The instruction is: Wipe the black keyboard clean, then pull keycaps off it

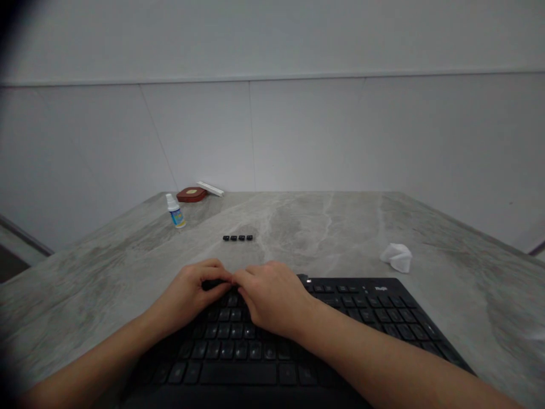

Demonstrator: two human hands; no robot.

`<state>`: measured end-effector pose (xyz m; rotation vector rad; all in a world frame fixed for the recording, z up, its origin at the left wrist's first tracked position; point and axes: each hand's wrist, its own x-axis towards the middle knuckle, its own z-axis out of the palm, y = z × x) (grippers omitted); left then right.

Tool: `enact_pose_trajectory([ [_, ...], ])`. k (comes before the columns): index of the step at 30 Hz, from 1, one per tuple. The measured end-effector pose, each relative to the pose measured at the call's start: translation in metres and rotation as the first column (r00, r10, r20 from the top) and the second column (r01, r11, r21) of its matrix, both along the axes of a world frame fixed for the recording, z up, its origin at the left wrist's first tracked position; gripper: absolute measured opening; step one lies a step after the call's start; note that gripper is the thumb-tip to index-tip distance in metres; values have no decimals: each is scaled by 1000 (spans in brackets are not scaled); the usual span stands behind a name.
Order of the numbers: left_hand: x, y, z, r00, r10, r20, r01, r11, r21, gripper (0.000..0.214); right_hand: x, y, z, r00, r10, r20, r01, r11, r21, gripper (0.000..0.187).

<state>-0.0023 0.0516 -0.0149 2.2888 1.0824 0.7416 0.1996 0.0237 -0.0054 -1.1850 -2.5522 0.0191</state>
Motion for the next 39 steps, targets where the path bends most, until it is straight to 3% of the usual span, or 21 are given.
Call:
enact_pose_trajectory([
  [10,2,1,0,996,45,-72,-42,998,48,17,-1,-1,5,991,-124,-58,114,981,-154,17],
  [19,-2,-7,-3,998,1,-65,6,994,107,18,0,2,7,992,-124,-29,119,985,-127,9],
  [39,-4,-14,-1,996,-76,-36,80,988,129,26,1,0,9,991,-124,52,128,990,-62,18],
])
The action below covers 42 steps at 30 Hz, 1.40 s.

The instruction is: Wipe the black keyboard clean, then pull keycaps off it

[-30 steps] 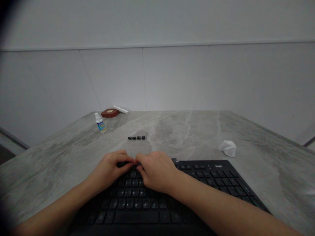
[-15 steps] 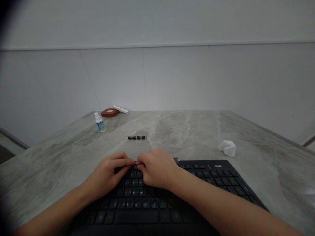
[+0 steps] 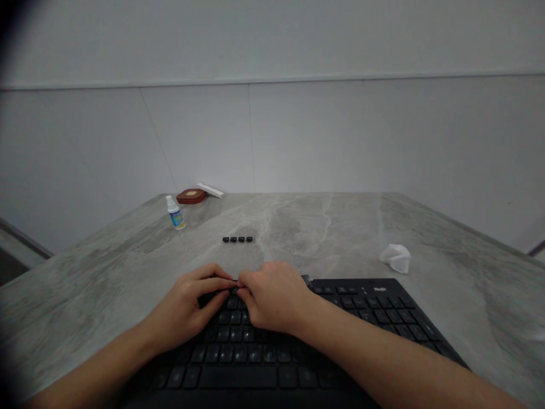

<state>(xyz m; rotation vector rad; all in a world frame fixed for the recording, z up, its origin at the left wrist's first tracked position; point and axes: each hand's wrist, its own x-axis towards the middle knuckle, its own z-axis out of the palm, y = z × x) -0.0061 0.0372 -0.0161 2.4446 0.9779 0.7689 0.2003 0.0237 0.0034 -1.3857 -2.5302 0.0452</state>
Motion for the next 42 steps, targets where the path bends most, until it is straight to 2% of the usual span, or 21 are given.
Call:
enact_pose_trajectory([
  [9,-1,1,-5,1000,-18,19,16,997,70,32,-4,-3,3,1000,-1,25,0,1000,19,23],
  [15,-4,0,-6,995,-92,33,84,979,188,53,-5,-1,4,999,-22,-29,21,999,-39,20],
  [23,-5,4,-8,994,-111,-16,112,983,148,67,-7,-2,0,999,-50,-6,50,999,-6,23],
  [35,-6,6,-9,995,-97,-32,102,969,227,62,-11,-4,-3,994,-105,27,104,994,32,25],
  [42,-6,6,-8,995,-95,-33,100,970,222,62,-13,-6,-3,992,-122,31,121,992,39,26],
])
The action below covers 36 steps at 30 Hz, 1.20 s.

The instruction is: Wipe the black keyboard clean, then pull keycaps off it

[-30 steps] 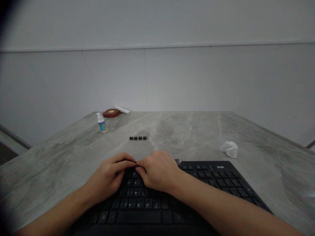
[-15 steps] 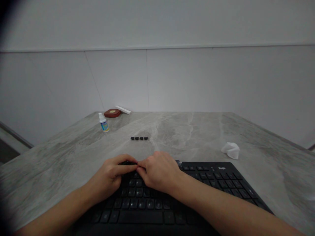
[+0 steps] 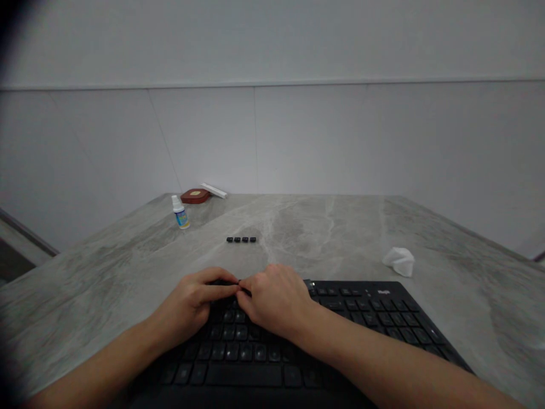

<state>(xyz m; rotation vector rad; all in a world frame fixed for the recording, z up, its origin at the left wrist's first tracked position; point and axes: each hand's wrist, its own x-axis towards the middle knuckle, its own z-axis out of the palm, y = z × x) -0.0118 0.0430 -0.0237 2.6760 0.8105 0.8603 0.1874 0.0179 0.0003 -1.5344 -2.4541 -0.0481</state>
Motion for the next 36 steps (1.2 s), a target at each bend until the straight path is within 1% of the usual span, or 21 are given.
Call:
enact_pose_trajectory([
  [5,-1,-1,-1,1000,-14,5,14,1000,4,60,-2,-2,1,1000,-4,5,4,1000,6,26],
  [9,-1,0,-2,1000,-19,13,19,1000,-4,66,5,-4,1,998,-33,-47,35,999,28,26],
  [14,2,-1,0,997,-35,-65,38,998,46,64,18,-2,1,996,-74,-55,74,997,-8,23],
  [17,2,-1,-1,998,-29,-58,31,999,39,63,20,-1,2,995,-67,-67,65,998,-20,23],
  [19,2,-1,-2,998,-34,-50,35,999,27,61,19,0,3,993,-57,-100,53,998,-34,23],
  [21,1,-1,-2,998,-28,-49,29,999,17,59,19,2,5,985,-51,-167,44,998,-49,24],
  [24,1,-2,-1,998,-23,-53,23,1000,10,57,23,6,12,963,-108,-247,98,994,-51,28],
  [28,1,-2,0,998,-35,-49,35,999,12,54,34,16,26,955,-239,-177,236,971,-35,33],
  [31,1,-2,0,998,-32,-49,33,999,31,54,50,27,35,951,-292,-106,288,956,-51,28],
  [33,1,-2,0,998,-33,-45,35,999,39,53,67,36,40,940,-340,-29,337,939,-65,25],
  [34,1,-2,0,999,-34,-43,36,999,40,53,79,42,43,928,-371,32,373,923,-94,24],
  [36,2,-2,1,999,-33,-37,34,999,40,52,106,55,47,900,-429,78,435,894,-108,24],
])
